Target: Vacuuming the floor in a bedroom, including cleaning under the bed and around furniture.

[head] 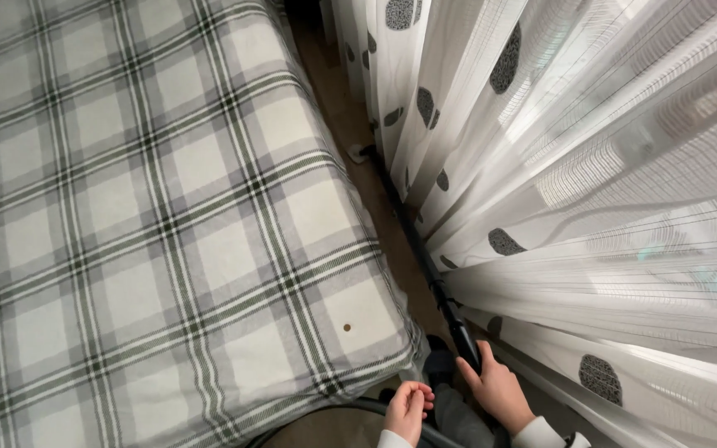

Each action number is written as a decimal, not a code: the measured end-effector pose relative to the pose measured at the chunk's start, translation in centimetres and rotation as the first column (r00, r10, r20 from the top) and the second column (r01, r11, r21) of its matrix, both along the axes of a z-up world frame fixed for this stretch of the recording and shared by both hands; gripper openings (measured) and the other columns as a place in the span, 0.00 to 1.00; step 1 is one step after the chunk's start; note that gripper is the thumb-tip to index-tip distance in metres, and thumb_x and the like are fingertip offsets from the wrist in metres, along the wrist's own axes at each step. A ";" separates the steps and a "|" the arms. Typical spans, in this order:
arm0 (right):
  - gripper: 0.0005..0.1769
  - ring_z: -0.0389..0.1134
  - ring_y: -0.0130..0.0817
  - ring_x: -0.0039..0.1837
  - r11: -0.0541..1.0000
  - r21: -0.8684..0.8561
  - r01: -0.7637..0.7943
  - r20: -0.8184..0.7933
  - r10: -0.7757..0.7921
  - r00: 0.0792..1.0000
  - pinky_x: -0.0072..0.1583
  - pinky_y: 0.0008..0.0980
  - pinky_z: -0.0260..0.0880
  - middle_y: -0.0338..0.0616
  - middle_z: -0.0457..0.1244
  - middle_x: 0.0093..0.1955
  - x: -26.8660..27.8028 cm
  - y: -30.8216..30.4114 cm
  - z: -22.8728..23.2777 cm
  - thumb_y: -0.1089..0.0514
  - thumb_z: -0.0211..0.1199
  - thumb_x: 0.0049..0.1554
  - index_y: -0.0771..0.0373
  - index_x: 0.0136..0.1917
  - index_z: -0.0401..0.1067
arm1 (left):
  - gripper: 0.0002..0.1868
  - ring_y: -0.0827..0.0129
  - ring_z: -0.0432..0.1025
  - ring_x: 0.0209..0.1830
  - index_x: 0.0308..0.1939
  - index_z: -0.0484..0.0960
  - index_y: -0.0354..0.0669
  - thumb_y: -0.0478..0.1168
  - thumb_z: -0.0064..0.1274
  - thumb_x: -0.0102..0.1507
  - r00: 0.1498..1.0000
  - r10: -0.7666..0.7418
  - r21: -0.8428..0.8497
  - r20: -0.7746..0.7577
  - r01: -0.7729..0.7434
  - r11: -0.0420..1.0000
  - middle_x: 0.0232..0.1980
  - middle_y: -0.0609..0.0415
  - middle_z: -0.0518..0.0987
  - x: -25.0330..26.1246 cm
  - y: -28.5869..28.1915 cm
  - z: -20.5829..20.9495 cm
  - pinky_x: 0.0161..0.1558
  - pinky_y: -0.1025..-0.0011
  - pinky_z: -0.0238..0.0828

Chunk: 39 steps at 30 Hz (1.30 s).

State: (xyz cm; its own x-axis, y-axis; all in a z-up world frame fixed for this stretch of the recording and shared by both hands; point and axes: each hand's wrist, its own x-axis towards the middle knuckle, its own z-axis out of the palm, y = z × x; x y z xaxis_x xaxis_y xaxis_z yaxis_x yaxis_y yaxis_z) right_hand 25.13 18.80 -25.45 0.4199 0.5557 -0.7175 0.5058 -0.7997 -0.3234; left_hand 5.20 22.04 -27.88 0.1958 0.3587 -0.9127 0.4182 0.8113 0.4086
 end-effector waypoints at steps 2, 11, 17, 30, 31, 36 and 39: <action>0.31 0.72 0.63 0.52 0.999 0.034 -0.014 -0.009 0.015 1.000 0.53 0.47 0.69 0.51 0.73 0.48 0.7 1.5 -0.4 0.31 0.52 0.59 0.47 0.69 0.57 | 0.14 0.79 0.78 0.40 0.44 0.81 0.52 0.46 0.38 0.73 0.999 0.036 0.028 0.015 -0.037 0.999 0.44 0.64 0.85 -0.2 -0.8 -0.9 0.44 0.80 0.74; 0.33 0.68 0.72 0.55 0.988 0.147 -0.055 -0.057 0.064 0.996 0.54 0.54 0.66 0.61 0.70 0.50 3.5 13.6 -3.0 0.32 0.51 0.60 0.55 0.68 0.56 | 0.13 0.76 0.78 0.38 0.43 0.82 0.49 0.43 0.40 0.72 0.981 0.197 0.041 -0.002 -0.196 0.980 0.42 0.60 0.85 -1.0 -1.0 -3.7 0.41 0.78 0.73; 0.30 0.69 0.67 0.48 0.944 0.249 -0.219 -0.006 0.227 0.974 0.48 0.56 0.65 0.58 0.69 0.47 4.9 23.4 -7.5 0.32 0.50 0.63 0.56 0.64 0.55 | 0.14 0.74 0.77 0.39 0.44 0.82 0.47 0.42 0.39 0.74 0.961 0.274 -0.034 -0.042 -0.275 0.961 0.44 0.59 0.84 -0.7 0.5 -3.7 0.43 0.77 0.73; 0.31 0.69 0.68 0.51 0.954 0.188 -0.233 -0.045 0.246 0.968 0.50 0.53 0.66 0.59 0.70 0.49 7.5 16.4 -3.4 0.32 0.51 0.61 0.54 0.66 0.57 | 0.12 0.74 0.79 0.38 0.43 0.83 0.47 0.42 0.42 0.72 0.968 0.248 0.078 0.030 -0.250 0.965 0.43 0.57 0.86 0.3 -1.3 -5.9 0.42 0.76 0.75; 0.31 0.69 0.68 0.51 0.955 0.193 -0.224 -0.038 0.235 0.971 0.50 0.53 0.66 0.59 0.70 0.49 7.6 14.0 -3.2 0.32 0.51 0.61 0.54 0.66 0.57 | 0.12 0.74 0.79 0.38 0.43 0.83 0.47 0.42 0.42 0.72 0.971 0.237 0.083 0.036 -0.239 0.967 0.43 0.57 0.86 0.3 -1.6 -6.2 0.42 0.76 0.75; 0.31 0.73 0.58 0.49 0.969 -0.001 -0.249 -0.022 0.249 0.968 0.51 0.47 0.70 0.47 0.73 0.48 6.5 1.0 -2.5 0.29 0.51 0.59 0.46 0.68 0.56 | 0.11 0.74 0.79 0.34 0.41 0.83 0.46 0.40 0.43 0.70 0.982 0.153 0.180 0.108 -0.170 0.969 0.40 0.56 0.86 -0.8 -4.1 -7.4 0.36 0.78 0.73; 0.33 0.73 0.57 0.51 0.972 -0.059 -0.226 -0.025 0.225 0.974 0.53 0.47 0.70 0.48 0.73 0.49 4.8 -5.4 -0.9 0.28 0.50 0.58 0.44 0.70 0.56 | 0.10 0.73 0.79 0.33 0.40 0.83 0.45 0.38 0.44 0.68 0.981 0.122 0.199 0.148 -0.150 0.968 0.38 0.54 0.86 -2.2 -6.2 -8.3 0.33 0.78 0.71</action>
State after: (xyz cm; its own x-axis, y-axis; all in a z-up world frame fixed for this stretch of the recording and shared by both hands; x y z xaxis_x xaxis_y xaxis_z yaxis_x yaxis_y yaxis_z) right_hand 29.94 13.42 -26.38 0.2757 0.5893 -0.7594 0.6697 -0.6845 -0.2881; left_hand 2.96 15.80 -36.19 0.2464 0.5699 -0.7839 0.2400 0.7478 0.6191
